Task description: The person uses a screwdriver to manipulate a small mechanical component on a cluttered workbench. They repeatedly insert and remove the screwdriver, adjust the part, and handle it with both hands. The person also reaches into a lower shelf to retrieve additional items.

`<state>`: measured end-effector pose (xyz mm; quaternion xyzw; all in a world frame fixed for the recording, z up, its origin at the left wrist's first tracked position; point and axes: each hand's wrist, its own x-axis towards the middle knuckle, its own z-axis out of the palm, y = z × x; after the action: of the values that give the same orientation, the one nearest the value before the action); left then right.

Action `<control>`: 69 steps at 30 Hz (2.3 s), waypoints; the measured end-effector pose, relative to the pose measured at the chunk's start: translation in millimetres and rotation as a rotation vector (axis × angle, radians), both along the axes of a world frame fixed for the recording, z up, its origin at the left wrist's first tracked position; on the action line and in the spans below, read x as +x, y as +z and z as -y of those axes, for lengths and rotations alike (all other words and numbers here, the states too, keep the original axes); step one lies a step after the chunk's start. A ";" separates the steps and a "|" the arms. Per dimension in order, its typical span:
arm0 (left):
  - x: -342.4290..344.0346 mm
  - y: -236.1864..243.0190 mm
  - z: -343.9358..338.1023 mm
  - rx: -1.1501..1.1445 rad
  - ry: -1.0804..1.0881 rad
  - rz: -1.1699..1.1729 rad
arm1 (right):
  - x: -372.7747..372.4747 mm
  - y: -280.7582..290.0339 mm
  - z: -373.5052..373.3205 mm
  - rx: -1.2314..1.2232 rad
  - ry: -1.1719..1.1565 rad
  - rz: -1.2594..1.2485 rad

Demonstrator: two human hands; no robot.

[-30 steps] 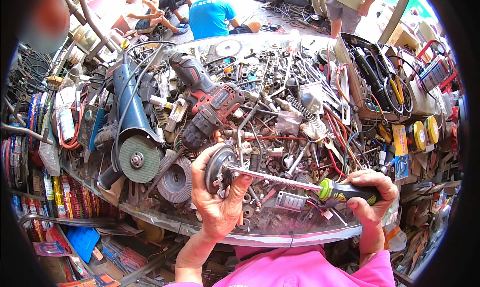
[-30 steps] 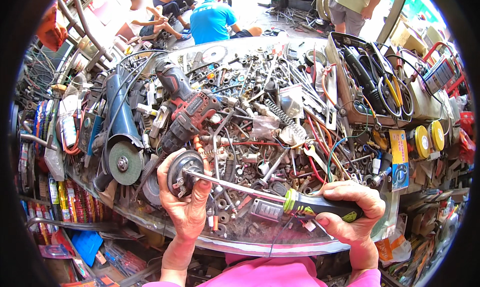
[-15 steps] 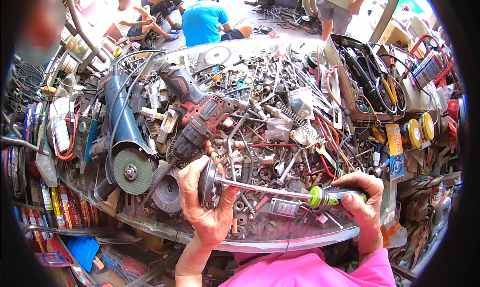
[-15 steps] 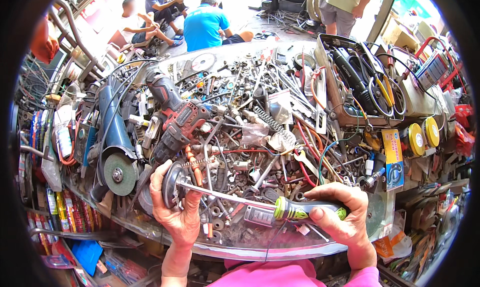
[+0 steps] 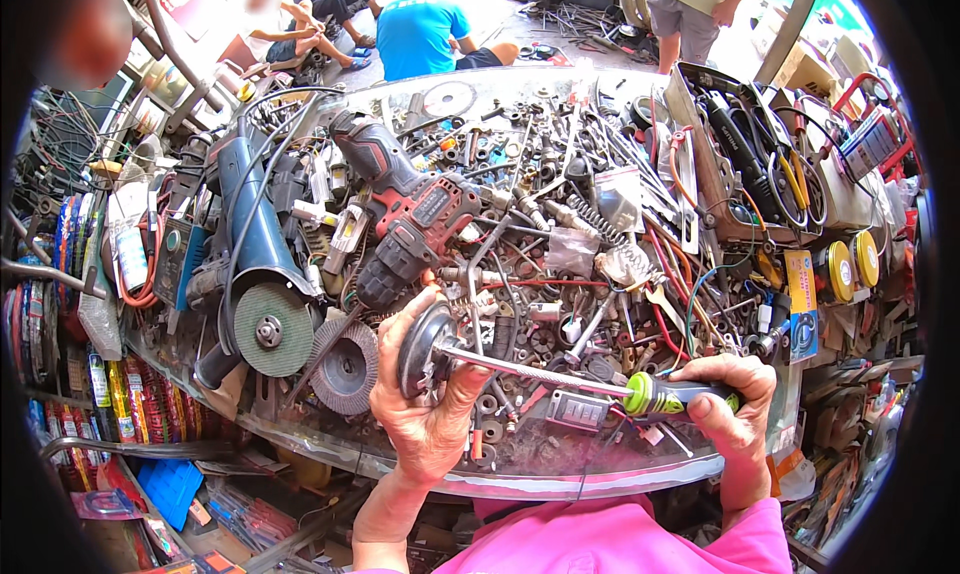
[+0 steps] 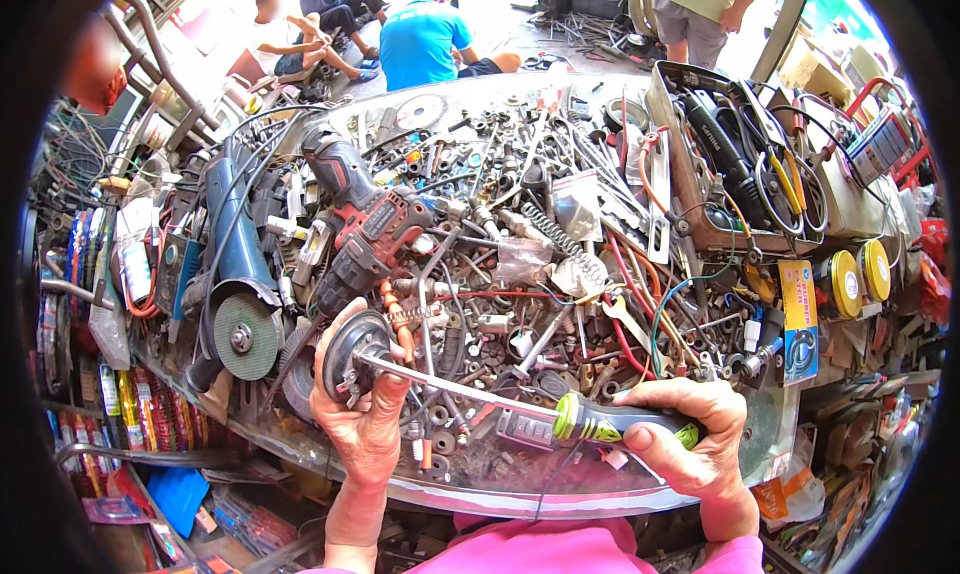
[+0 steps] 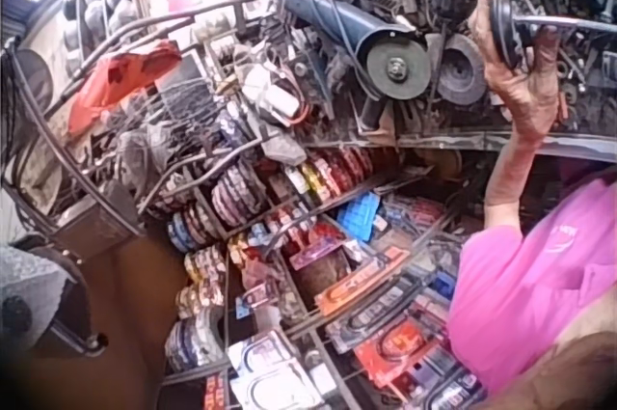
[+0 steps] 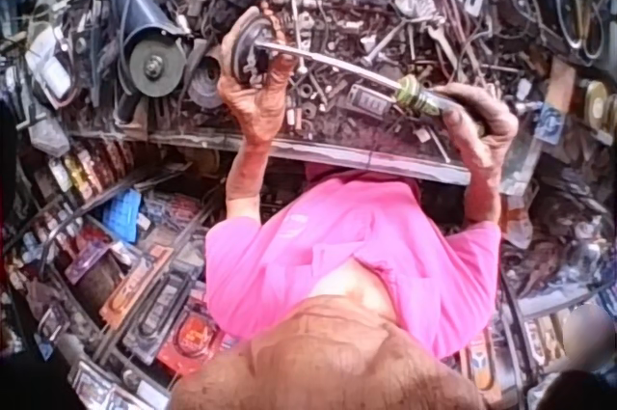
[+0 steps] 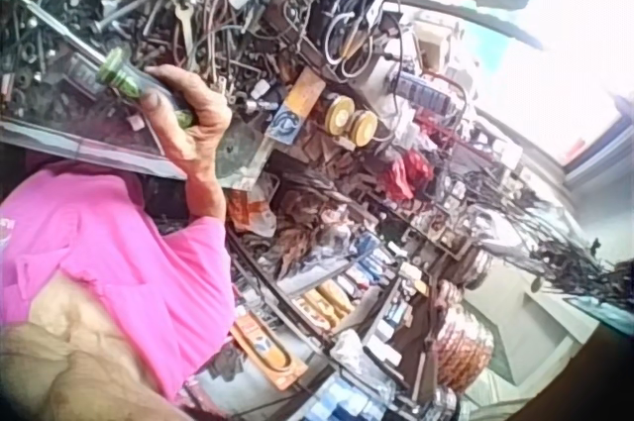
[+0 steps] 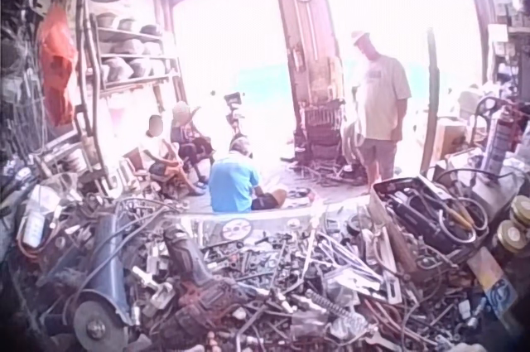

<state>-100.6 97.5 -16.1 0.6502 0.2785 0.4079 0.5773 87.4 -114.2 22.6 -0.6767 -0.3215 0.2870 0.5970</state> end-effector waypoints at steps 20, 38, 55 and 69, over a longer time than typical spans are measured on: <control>1.6 2.1 -3.5 -0.213 -0.100 0.077 | -0.8 -4.6 2.5 0.045 -0.004 0.164; -0.2 1.2 -4.4 -0.265 -0.148 0.059 | -0.8 -8.0 2.7 0.068 0.010 0.203; 0.0 3.3 -3.1 -0.137 -0.066 -0.039 | 0.4 -8.9 1.8 0.078 0.018 0.241; 1.0 9.6 -2.1 -0.230 -0.058 -0.032 | -0.3 -10.7 0.5 0.075 0.031 0.238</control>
<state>-99.6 99.7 -6.6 0.5941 0.3135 0.3459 0.6550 87.1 -114.7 11.9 -0.6782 -0.4111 0.2015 0.5749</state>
